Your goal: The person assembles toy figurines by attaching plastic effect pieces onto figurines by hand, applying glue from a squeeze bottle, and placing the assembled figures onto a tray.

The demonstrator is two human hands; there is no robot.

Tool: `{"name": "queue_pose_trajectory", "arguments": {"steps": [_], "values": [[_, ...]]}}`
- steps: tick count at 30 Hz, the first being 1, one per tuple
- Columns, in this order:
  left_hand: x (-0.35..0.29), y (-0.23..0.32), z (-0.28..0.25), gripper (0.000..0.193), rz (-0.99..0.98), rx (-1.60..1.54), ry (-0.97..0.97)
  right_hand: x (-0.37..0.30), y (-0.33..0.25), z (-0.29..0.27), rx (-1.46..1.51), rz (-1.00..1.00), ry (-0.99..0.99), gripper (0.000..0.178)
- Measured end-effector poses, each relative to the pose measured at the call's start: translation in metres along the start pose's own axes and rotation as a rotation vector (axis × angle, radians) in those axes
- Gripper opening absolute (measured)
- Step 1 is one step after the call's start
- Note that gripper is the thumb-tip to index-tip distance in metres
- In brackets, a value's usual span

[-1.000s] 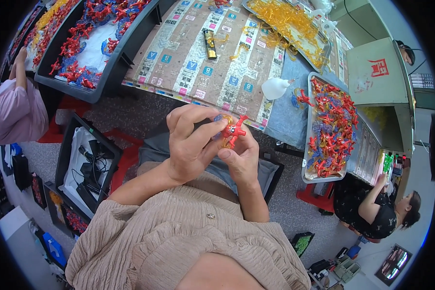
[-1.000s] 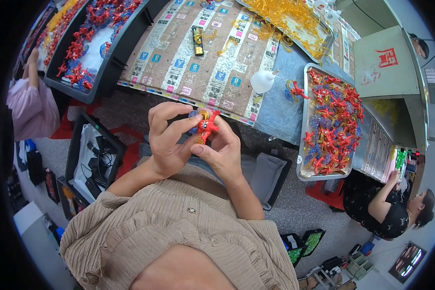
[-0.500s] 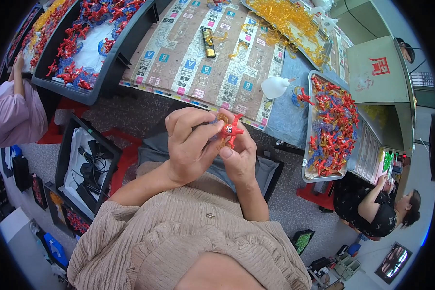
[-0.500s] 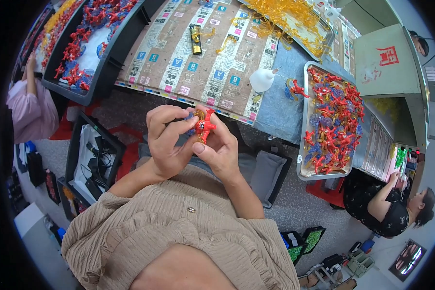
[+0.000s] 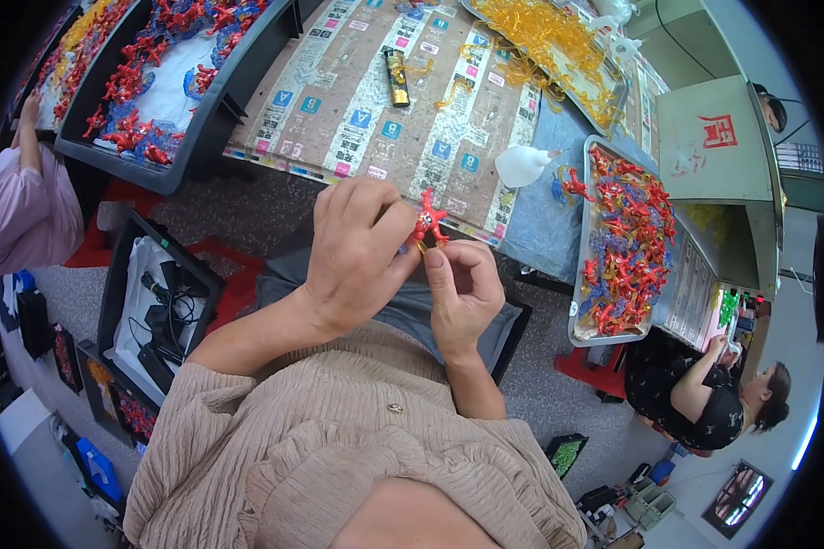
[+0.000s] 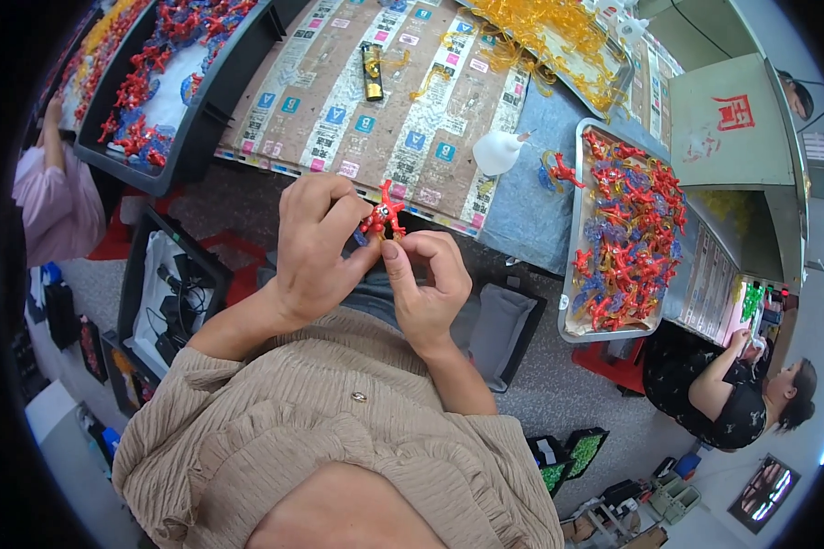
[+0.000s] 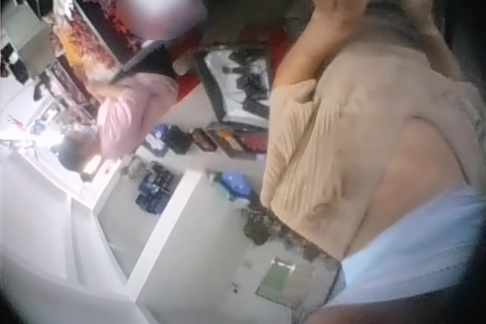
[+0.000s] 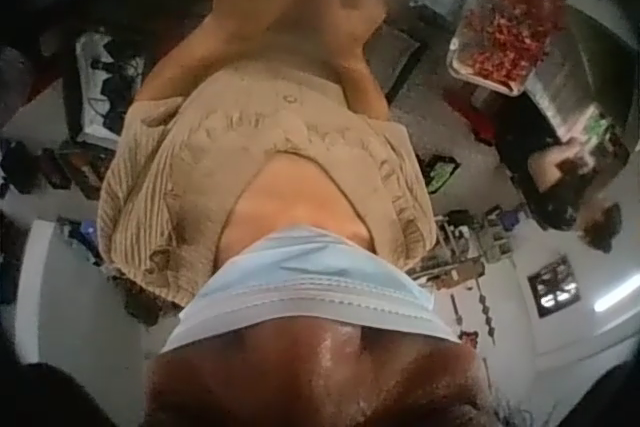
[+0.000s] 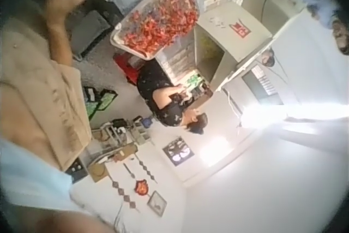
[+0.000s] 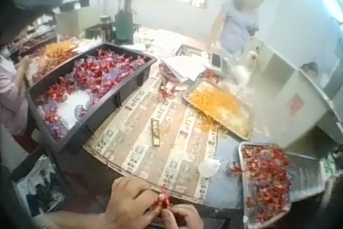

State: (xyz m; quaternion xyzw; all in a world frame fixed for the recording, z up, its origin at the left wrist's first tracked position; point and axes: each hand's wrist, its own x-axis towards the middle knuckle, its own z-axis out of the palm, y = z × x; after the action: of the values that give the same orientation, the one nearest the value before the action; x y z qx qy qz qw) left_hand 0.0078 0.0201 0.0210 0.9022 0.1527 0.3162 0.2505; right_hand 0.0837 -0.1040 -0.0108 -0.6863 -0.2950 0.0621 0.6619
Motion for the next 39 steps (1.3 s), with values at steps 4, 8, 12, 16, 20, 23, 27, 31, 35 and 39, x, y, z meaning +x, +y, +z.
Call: {"name": "queue_pose_trajectory", "arguments": {"steps": [4,8,12,16,20,23,27,31,35,39], "values": [[0.001,-0.001,0.005,0.032,0.033,-0.032,0.059,0.000,0.004,-0.002,-0.089,0.007,0.010,0.013],[-0.001,-0.001,0.011,0.031,0.046,-0.076,0.071,0.001,0.004,-0.001,-0.131,0.005,0.007,0.013],[0.000,0.001,0.010,0.031,0.057,-0.089,0.079,0.001,0.007,-0.005,-0.074,0.075,-0.020,0.014],[-0.001,0.002,0.012,0.031,0.074,-0.115,0.096,0.000,0.004,-0.007,-0.056,0.112,-0.022,0.015],[-0.002,0.003,0.016,0.031,0.072,-0.113,0.112,0.001,0.006,-0.008,-0.047,0.108,-0.022,0.016],[-0.002,0.002,0.016,0.031,0.070,-0.125,0.111,0.003,0.006,-0.011,-0.047,0.099,-0.041,0.016],[-0.002,-0.005,0.013,0.029,0.014,-0.179,0.019,0.009,-0.002,-0.013,-0.131,0.088,-0.100,0.016],[0.001,-0.008,0.013,0.029,-0.053,-0.269,-0.074,0.020,-0.010,-0.023,-0.195,0.092,-0.173,0.014],[0.000,-0.007,0.011,0.029,-0.128,-0.361,-0.097,0.021,-0.015,-0.025,-0.137,0.152,-0.216,0.014],[-0.003,-0.004,0.013,0.028,-0.275,-0.499,-0.135,0.021,-0.017,-0.025,0.049,0.278,-0.170,0.014]]}}
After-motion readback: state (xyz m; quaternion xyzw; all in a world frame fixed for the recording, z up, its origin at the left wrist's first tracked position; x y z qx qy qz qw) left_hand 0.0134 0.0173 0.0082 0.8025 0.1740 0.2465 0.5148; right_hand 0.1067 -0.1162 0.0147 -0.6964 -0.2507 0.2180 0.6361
